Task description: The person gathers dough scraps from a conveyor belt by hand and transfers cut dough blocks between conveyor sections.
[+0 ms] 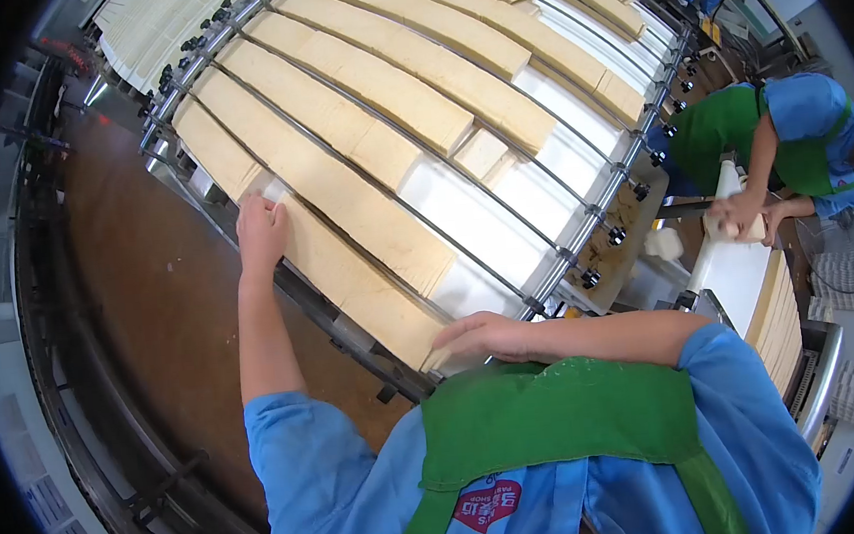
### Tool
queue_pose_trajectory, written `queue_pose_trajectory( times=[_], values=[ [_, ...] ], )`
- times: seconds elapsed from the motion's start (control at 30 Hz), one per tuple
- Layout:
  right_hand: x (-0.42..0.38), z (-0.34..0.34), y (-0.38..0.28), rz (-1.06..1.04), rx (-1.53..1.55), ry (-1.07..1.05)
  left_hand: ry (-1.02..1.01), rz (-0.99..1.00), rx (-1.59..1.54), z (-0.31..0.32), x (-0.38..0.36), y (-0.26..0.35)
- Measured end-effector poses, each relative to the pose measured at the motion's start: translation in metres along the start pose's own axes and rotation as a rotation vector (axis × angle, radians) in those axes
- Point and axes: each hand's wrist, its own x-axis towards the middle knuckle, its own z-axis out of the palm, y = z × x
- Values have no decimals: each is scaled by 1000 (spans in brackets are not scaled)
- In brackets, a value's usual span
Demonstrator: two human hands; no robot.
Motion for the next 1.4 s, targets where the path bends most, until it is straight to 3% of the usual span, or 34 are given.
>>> queue_pose_trajectory(
  times=[0.03,0.1,0.13,0.23,0.3,0.33,0.43,0.57,0.63,0.7,0.87,1.0,1.13,1.23,1.4],
  values=[
    [3,0,1,-6,8,-1,73,84,62,3,-2,-5],
    [8,-1,2,-23,24,-3,36,-73,10,-1,1,-4],
    [13,0,1,-87,-63,-5,17,-149,-17,-3,3,-2],
    [37,10,-10,-255,-383,-2,237,-364,-158,-1,0,12],
    [52,18,-14,-311,-671,7,329,-331,-188,-3,-2,34],
    [53,20,-14,-264,-674,5,372,-313,-202,-4,-6,47],
    [39,7,-12,-200,-595,-70,304,-127,-379,-6,-20,93],
    [-9,-41,-1,-182,-409,-75,25,-84,-650,12,-62,157],
    [-46,-62,15,-361,-126,63,-72,-12,-708,11,-84,197],
    [-113,-74,2,-303,-24,223,-125,38,-770,15,-104,229],
    [-171,-176,98,-623,319,626,-221,91,-847,27,-120,282],
    [-208,-190,161,-741,638,820,-289,171,-834,38,-103,294],
    [-218,-197,202,-617,693,835,-309,225,-842,55,-93,329],
    [-235,-205,214,-660,696,851,-370,235,-895,69,-98,374],
    [-291,-239,238,-862,701,1058,-546,359,-851,96,-113,455]
  ],
)
